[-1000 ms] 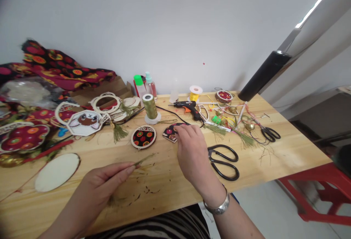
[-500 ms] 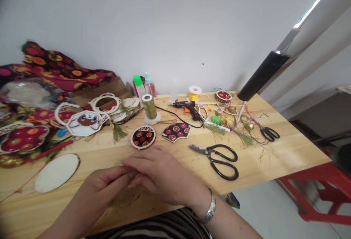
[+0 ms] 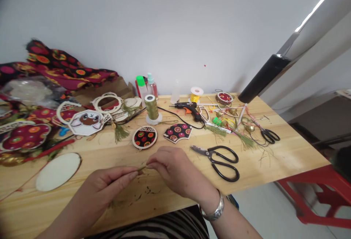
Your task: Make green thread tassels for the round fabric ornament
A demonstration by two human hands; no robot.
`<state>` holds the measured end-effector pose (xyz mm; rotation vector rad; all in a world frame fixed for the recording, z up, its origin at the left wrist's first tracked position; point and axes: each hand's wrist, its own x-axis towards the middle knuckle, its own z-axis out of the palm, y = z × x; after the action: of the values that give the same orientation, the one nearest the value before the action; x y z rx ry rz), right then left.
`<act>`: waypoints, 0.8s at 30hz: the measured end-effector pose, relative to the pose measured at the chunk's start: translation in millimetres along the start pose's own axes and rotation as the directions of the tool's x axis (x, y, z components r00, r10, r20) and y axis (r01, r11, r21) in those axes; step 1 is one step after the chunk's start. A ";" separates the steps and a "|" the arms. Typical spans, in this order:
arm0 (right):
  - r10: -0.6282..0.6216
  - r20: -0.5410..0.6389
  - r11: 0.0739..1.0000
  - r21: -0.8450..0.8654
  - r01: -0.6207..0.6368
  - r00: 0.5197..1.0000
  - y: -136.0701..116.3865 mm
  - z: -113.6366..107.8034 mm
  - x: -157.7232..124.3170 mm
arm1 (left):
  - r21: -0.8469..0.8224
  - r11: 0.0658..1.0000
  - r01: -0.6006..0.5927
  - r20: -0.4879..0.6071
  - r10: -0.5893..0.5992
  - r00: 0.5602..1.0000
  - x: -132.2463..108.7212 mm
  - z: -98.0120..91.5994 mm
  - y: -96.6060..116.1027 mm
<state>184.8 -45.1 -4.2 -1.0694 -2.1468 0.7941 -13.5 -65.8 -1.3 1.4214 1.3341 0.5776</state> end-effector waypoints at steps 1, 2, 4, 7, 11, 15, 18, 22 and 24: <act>0.003 -0.001 1.000 -0.004 -0.003 1.000 0.0 -0.4 -0.3 | 0.002 1.000 -0.004 -0.003 0.004 1.000 0.0 -0.2 0.2; 0.002 -0.005 1.000 -0.005 -0.002 1.000 0.1 -0.6 -0.5 | 0.004 1.000 -0.010 -0.005 0.010 1.000 0.1 -0.4 0.6; -0.003 -0.025 1.000 -0.001 0.003 1.000 0.7 -1.0 -0.7 | 0.005 1.000 -0.011 -0.009 0.011 1.000 0.7 -0.9 1.5; -0.005 -0.069 1.000 -0.001 0.005 0.998 1.9 -1.9 -0.4 | 0.004 1.000 -0.002 -0.012 0.002 1.000 1.2 -1.6 2.4; -0.005 -0.089 1.000 0.002 0.005 0.996 2.6 -3.1 0.3 | -0.007 1.000 0.007 0.004 -0.007 1.000 0.4 -1.3 1.9; -0.015 -0.115 1.000 0.002 0.015 0.993 2.6 -3.3 0.8 | -0.040 0.999 0.007 -0.017 -0.008 1.000 -1.0 0.2 1.1; -0.016 -0.131 1.000 -0.012 0.014 0.991 2.1 -3.5 0.8 | -0.074 0.997 0.032 -0.042 -0.035 0.999 -1.0 1.0 1.6; -0.004 -0.122 1.000 -0.019 0.002 0.993 2.5 -2.6 0.1 | -0.042 0.998 0.043 -0.097 -0.047 0.994 -0.7 0.8 3.5; 0.005 -0.103 1.000 -0.014 -0.006 0.995 3.9 -2.3 -0.3 | -0.015 1.000 0.023 -0.103 -0.024 0.994 -0.9 0.4 3.9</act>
<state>188.5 -42.8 -5.6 -1.0997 -2.0672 0.7115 -11.8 -66.1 2.3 1.3788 1.4233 0.6507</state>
